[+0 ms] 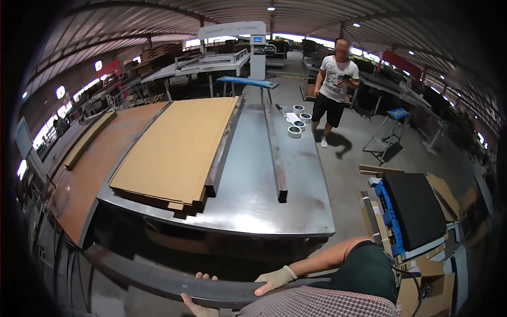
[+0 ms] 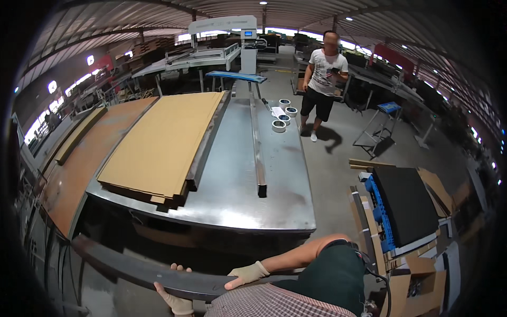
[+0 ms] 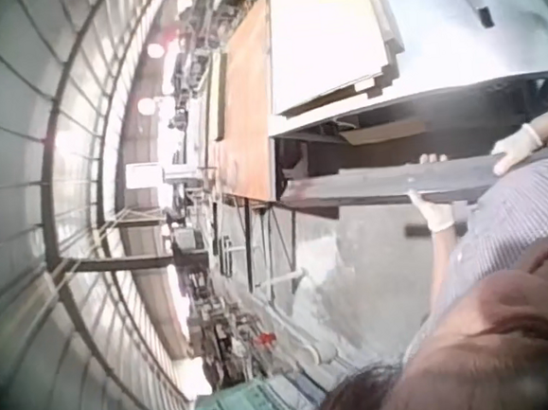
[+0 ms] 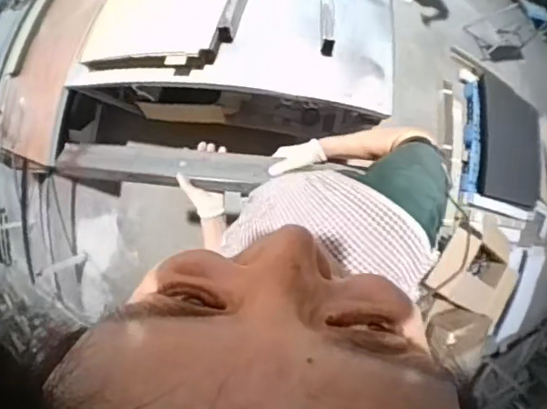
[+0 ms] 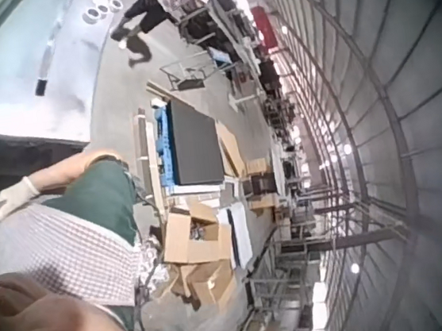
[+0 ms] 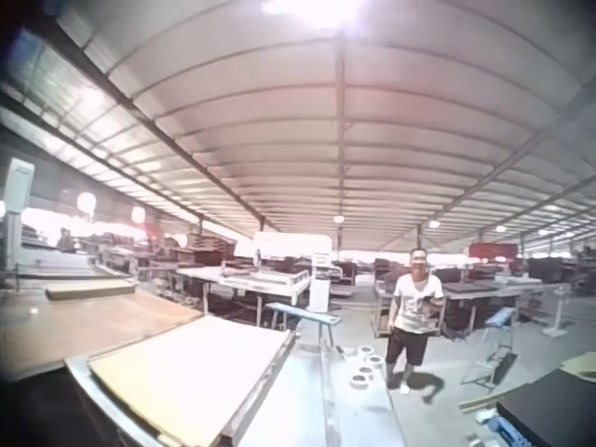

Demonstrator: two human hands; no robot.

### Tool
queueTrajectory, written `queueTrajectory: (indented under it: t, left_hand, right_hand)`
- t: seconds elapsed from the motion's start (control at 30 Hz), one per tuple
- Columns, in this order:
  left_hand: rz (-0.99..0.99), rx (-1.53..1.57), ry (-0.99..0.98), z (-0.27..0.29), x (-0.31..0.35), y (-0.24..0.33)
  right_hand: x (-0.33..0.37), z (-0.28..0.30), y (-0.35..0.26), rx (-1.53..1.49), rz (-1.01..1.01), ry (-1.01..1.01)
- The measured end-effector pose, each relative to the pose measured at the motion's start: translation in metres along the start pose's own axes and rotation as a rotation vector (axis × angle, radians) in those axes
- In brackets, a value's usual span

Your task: The person is cutting and preparing cardboard sheets and metal strips for assembly in a factory setting.

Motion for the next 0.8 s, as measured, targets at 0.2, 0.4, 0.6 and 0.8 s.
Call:
queueTrajectory:
  t: [0.2, 0.4, 0.6, 0.8]
  left_hand:
    - [0.225, -0.291, 0.303, 0.056, -0.151, 0.016]
    - [0.16, -0.528, -0.107, 0.155, -0.29, 0.061]
    - [-0.092, -0.67, -0.05, 0.195, -0.437, 0.156]
    - [-0.07, -1.152, -0.019, 0.283, -0.633, 0.211]
  right_hand:
    - [-0.052, 0.003, -0.084, 0.304, 0.348, 0.511]
    - [-0.08, 0.064, -0.207, 0.215, 0.365, 0.615]
    - [-0.061, 0.18, -0.309, 0.151, 0.341, 0.898]
    - [-0.096, 0.335, -0.379, 0.547, 0.349, 1.206]
Point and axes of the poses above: each hand's wrist, its own x-axis away from the middle knuckle, its own z-axis out of the back of the hand, y = z × x, the point moved 3 cm from there along -x, towards the middle knuckle, and after that the axes turned 14 degrees about -z, right-handed, at the moved point
